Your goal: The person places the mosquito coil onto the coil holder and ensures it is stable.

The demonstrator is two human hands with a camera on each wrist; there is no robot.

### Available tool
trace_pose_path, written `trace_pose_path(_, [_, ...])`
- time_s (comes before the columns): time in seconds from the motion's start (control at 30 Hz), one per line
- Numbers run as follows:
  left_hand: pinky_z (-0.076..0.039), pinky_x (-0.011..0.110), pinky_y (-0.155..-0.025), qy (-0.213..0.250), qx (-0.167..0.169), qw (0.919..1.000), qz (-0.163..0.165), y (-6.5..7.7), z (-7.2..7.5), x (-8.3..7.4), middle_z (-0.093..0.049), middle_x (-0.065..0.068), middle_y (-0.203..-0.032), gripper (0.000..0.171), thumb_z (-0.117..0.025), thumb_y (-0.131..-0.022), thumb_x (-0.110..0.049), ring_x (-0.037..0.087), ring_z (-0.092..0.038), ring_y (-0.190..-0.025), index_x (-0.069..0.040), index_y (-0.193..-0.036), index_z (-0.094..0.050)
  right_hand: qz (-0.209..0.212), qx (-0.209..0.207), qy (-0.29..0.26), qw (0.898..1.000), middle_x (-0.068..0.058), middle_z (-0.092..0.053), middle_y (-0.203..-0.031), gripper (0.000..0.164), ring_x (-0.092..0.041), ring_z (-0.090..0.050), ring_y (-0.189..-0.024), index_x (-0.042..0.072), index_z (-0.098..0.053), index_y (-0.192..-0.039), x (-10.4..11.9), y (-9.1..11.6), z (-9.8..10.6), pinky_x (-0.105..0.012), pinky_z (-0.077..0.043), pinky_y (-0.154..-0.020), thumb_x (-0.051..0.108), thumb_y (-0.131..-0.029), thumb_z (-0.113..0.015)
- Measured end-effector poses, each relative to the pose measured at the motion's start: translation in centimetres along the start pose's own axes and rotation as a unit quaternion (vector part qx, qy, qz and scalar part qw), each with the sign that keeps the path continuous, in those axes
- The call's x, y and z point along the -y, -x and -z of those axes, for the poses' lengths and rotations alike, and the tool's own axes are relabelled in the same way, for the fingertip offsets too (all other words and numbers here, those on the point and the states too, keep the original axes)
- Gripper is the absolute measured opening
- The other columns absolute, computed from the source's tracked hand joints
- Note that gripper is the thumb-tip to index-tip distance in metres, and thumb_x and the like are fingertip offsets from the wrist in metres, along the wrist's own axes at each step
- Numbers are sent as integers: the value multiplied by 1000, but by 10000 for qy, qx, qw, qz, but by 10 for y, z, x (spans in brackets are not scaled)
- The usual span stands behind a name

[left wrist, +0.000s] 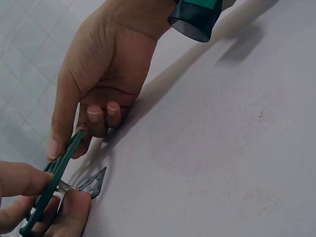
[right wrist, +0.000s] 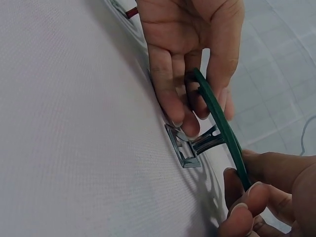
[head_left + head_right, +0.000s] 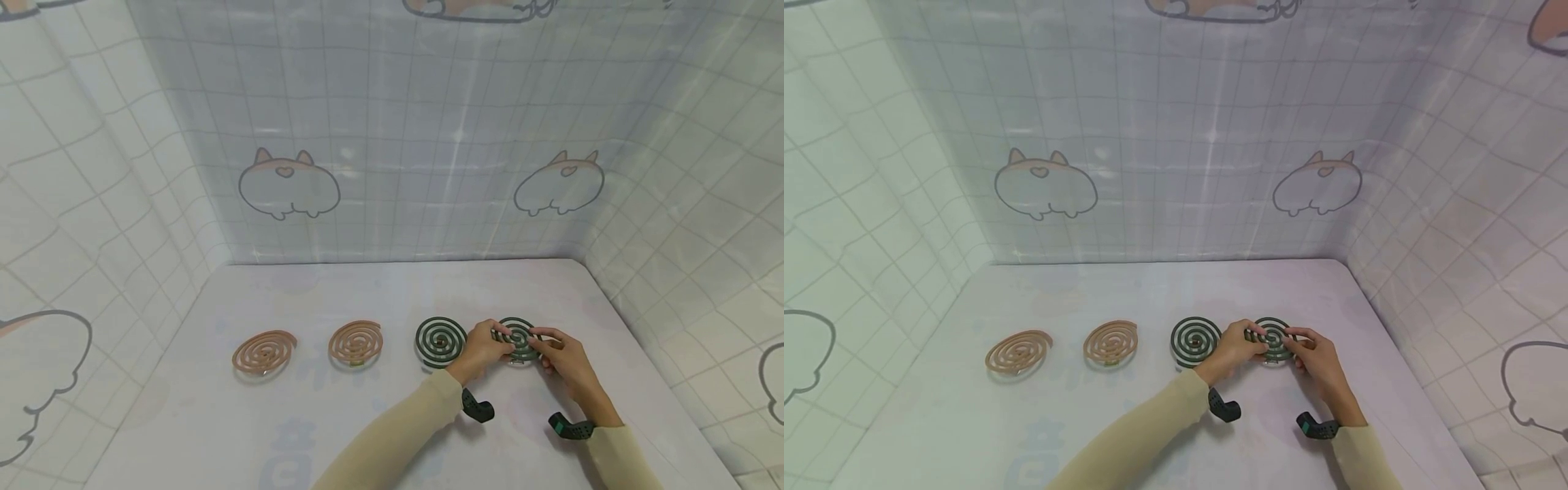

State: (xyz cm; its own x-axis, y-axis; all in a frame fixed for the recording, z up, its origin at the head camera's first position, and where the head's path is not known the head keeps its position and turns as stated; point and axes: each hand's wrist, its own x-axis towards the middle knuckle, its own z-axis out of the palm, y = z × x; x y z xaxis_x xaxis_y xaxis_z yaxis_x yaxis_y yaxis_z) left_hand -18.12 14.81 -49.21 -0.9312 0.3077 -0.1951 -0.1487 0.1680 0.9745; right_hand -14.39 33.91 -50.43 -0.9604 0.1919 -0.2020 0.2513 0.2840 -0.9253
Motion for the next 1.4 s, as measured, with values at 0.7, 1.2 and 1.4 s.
trace_pose_path(0.7, [-58,33,-63,-236,186,9995,51,0,2,-1,-68,15,-72,21,-78,-91,-1,30,-74,-66,-14,-103,-67,19,-92,415,9991,-1,-51,-72,58,-12,-48,-55,4,-56,-135,4,-4,-6,-28,-46,-48,39,-94,-77])
trace_pose_path(1.2, [-59,33,-61,-172,194,9996,111,-1,2,1,-68,13,-73,21,-78,-91,-3,31,-74,-66,-15,-104,-66,59,-323,1009,9944,-3,-51,-74,62,-14,-48,-54,5,-55,-131,10,-4,-13,-29,-44,-47,48,-92,-77])
trace_pose_path(1.4, [-59,33,-60,-169,174,9996,107,-1,2,1,-68,12,-73,21,-78,-91,-3,30,-74,-66,-14,-104,-65,64,-299,1006,9945,-4,-52,-76,61,-13,-47,-54,6,-55,-130,10,-4,-14,-29,-44,-47,48,-92,-77])
